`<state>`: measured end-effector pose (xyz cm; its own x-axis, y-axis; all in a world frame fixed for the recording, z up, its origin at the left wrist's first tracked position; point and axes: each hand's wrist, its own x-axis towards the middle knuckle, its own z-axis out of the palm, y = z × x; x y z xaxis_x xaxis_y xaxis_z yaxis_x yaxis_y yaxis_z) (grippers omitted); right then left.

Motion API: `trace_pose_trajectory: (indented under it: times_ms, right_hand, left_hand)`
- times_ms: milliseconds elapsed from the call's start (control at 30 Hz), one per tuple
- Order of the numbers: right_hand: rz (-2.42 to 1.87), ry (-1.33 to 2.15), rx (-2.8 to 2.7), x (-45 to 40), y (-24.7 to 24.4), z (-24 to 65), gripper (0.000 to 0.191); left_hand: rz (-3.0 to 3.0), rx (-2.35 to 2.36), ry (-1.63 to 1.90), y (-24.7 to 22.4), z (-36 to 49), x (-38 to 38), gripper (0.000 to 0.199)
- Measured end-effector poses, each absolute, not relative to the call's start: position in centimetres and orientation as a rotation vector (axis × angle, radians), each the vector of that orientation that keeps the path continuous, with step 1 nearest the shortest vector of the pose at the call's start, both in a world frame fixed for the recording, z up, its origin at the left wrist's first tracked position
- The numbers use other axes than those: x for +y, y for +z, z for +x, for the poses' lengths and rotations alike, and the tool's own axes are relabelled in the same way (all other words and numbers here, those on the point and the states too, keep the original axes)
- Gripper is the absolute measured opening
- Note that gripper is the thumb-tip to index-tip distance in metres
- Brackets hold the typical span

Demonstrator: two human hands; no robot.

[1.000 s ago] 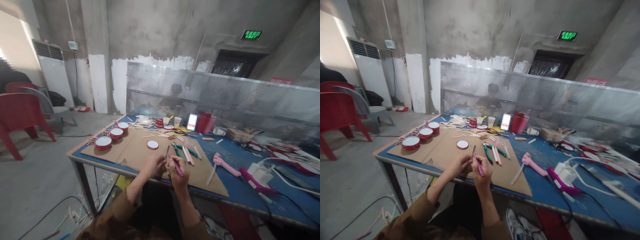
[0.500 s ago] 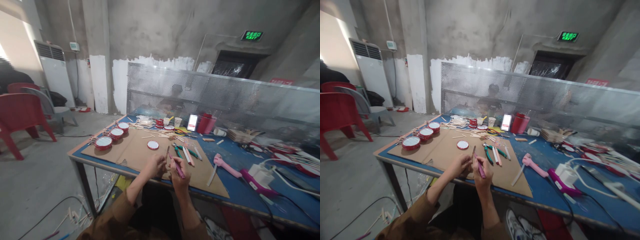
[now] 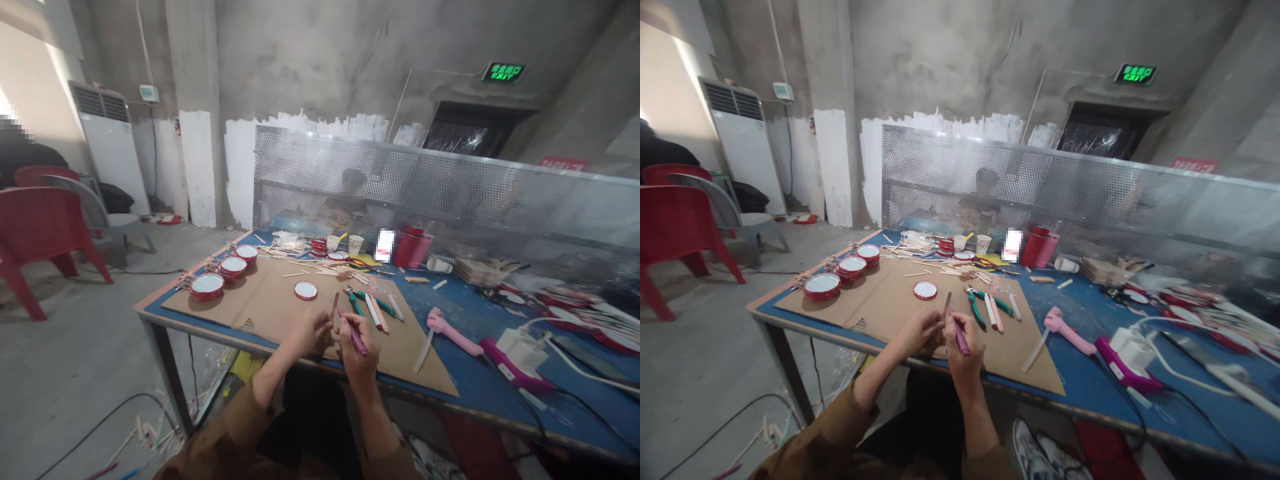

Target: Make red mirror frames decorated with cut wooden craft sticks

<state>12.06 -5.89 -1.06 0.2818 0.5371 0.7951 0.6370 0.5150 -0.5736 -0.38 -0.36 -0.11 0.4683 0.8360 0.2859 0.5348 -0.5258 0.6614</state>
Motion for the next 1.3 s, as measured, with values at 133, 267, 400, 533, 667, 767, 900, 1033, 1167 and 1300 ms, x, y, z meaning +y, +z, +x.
trace_pose_trajectory:
  times_ms: [133, 267, 400, 533, 667, 767, 900, 1033, 1167, 1300]
  right_hand:
    - [-1.125, -0.120, -1.364, -6.10, -0.81, 11.94, 0.016]
    - [-1.124, -0.088, -1.379, -6.16, -0.90, 11.93, 0.016]
    - [-1.125, -0.040, -1.384, -6.08, -1.03, 11.94, 0.016]
    - [-1.124, -0.024, -1.407, -6.09, -0.99, 11.92, 0.016]
    - [-1.134, -0.019, -1.395, -6.15, -1.09, 11.92, 0.016]
    - [-1.142, -0.012, -1.393, -6.19, -1.16, 11.90, 0.017]
    - [-1.144, 0.006, -1.371, -6.17, -1.16, 11.87, 0.017]
    - [-1.144, -0.060, -1.362, -6.13, -1.07, 11.89, 0.017]
    - [-1.157, -0.080, -1.369, -6.22, -0.88, 11.87, 0.018]
    - [-1.146, -0.063, -1.389, -6.23, -0.86, 11.83, 0.018]
  left_hand:
    - [2.235, 1.139, 0.815, 0.04, -0.41, -0.46, 0.016]
    - [2.213, 1.122, 0.836, -0.05, -0.42, -0.49, 0.017]
    - [2.219, 1.106, 0.849, -0.30, -0.42, -0.38, 0.018]
    - [2.216, 1.098, 0.840, -0.19, -0.44, -0.40, 0.020]
    - [2.202, 1.121, 0.840, 0.12, -0.46, -0.57, 0.018]
    - [2.205, 1.130, 0.844, 0.15, -0.45, -0.60, 0.018]
    - [2.214, 1.142, 0.827, -0.02, -0.43, -0.50, 0.018]
    - [2.205, 1.119, 0.833, -0.12, -0.44, -0.43, 0.019]
    - [2.202, 1.108, 0.835, -0.13, -0.44, -0.41, 0.020]
    - [2.197, 1.090, 0.861, -0.32, -0.39, -0.33, 0.019]
